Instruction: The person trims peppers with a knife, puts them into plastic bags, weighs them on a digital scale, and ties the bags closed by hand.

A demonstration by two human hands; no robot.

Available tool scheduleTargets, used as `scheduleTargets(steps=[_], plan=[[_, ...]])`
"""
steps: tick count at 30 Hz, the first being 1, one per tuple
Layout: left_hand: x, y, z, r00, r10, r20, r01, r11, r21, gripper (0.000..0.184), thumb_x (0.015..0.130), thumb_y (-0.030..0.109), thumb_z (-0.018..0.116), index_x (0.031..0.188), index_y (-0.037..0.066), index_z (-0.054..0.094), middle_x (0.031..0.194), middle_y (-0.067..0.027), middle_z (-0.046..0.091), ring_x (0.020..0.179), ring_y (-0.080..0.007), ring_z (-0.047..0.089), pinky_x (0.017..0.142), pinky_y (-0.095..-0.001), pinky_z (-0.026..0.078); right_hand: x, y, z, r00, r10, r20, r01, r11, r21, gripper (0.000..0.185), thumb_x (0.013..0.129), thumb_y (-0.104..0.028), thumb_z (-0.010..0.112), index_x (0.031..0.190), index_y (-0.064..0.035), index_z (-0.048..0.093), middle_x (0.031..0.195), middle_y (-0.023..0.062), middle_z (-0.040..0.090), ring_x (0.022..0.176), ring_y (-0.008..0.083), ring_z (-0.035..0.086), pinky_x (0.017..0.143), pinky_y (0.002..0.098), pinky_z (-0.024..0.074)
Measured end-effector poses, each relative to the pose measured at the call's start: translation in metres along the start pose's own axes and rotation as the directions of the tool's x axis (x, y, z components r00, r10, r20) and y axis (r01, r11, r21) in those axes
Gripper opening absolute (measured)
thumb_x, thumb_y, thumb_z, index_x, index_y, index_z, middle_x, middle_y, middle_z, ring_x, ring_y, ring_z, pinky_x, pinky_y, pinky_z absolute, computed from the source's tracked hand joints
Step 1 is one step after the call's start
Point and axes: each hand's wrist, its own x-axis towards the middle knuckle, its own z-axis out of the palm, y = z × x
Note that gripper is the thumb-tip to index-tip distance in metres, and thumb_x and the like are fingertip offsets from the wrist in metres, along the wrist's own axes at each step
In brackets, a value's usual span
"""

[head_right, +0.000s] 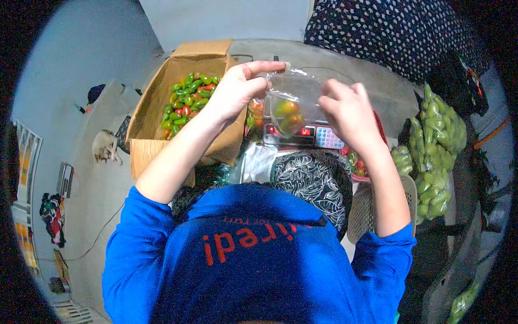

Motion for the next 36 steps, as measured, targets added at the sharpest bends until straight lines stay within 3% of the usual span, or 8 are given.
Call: scheduleTargets(steps=[4,6,8,9,10,19,24,36], plan=[[-0.02,0.056,0.005,0.972,0.202,-0.123,-0.221,0.961,-0.167,0.044,0.078,0.01,0.055,0.121,0.0,0.055,0.1,-0.0019,0.063,0.076,-0.006,0.053,0.072,-0.0195,0.043,-0.02,-0.02,-0.057,0.742,0.148,-0.653,0.051,0.96,0.275,0.044,0.068,-0.031,0.074,0.105,-0.01,0.061,0.129,0.0182,0.042,0.117,0.0287,0.042,0.095,0.0398,0.0338],[-0.024,0.066,0.01,0.956,0.253,-0.151,-0.286,0.918,-0.274,0.045,0.079,0.011,0.056,0.123,-0.001,0.053,0.102,-0.0041,0.064,0.077,-0.0059,0.054,0.073,-0.0195,0.043,-0.021,-0.034,-0.025,0.607,0.713,-0.351,0.079,0.385,0.919,0.081,0.073,-0.048,0.07,0.135,-0.0088,0.034,0.137,0.0168,0.035,0.123,0.0318,0.038,0.099,0.0434,0.0339],[-0.012,0.055,0.011,0.975,0.203,-0.091,-0.222,0.88,-0.419,0.045,0.078,0.009,0.054,0.122,-0.001,0.054,0.105,-0.0065,0.065,0.078,-0.0051,0.055,0.074,-0.0197,0.044,-0.055,-0.013,0.078,0.804,0.488,0.34,-0.006,-0.564,0.826,0.088,0.072,-0.059,0.065,0.138,-0.0122,0.031,0.14,0.0184,0.033,0.121,0.0373,0.041,0.095,0.0493,0.0386],[-0.01,0.041,0.009,0.991,0.136,-0.008,-0.129,0.921,-0.368,0.045,0.077,0.008,0.054,0.122,-0.001,0.055,0.105,-0.0061,0.065,0.079,-0.005,0.055,0.075,-0.0197,0.044,-0.069,-0.015,0.121,0.872,0.051,0.488,-0.14,-0.927,0.347,0.09,0.072,-0.063,0.064,0.139,-0.013,0.031,0.138,0.0182,0.035,0.117,0.0396,0.045,0.091,0.0513,0.0426],[-0.008,0.027,0.005,0.995,0.072,0.066,-0.048,0.951,-0.306,0.045,0.077,0.007,0.053,0.121,-0.001,0.056,0.106,-0.0058,0.064,0.079,-0.0049,0.055,0.076,-0.0198,0.044,-0.078,-0.049,0.131,0.912,-0.176,0.37,-0.253,-0.952,0.173,0.094,0.071,-0.068,0.06,0.14,-0.0133,0.028,0.136,0.0186,0.038,0.11,0.0432,0.049,0.084,0.0552,0.0468],[-0.035,-0.011,0.004,0.993,-0.057,0.106,0.099,0.885,-0.455,0.049,0.076,0.008,0.055,0.124,-0.003,0.052,0.12,-0.0112,0.057,0.09,-0.0137,0.058,0.085,-0.0267,0.046,-0.078,-0.111,0.129,0.892,-0.241,0.383,-0.346,-0.908,0.236,0.1,0.073,-0.069,0.056,0.143,-0.0071,0.02,0.135,0.0248,0.038,0.124,0.037,0.04,0.096,0.0515,0.0392],[-0.051,0.003,0.006,0.999,-0.004,0.037,0.026,0.775,-0.632,0.045,0.079,0.004,0.057,0.123,-0.004,0.051,0.116,-0.0116,0.058,0.081,-0.014,0.06,0.076,-0.0261,0.051,-0.075,-0.118,0.106,0.807,0.172,0.565,-0.192,-0.829,0.525,0.09,0.071,-0.055,0.068,0.136,-0.0046,0.032,0.109,0.0158,0.056,0.096,0.0288,0.058,0.09,0.0426,0.0445],[-0.057,0.056,0.05,0.956,0.158,0.248,-0.002,0.847,-0.531,0.048,0.081,0.014,0.06,0.125,-0.004,0.049,0.112,-0.0101,0.06,0.085,-0.014,0.06,0.079,-0.0259,0.049,-0.04,-0.081,0.017,0.963,-0.086,0.256,-0.181,0.498,0.848,0.051,0.074,-0.027,0.069,0.116,-0.0028,0.052,0.114,0.0144,0.056,0.108,0.0271,0.053,0.094,0.0382,0.0418]])
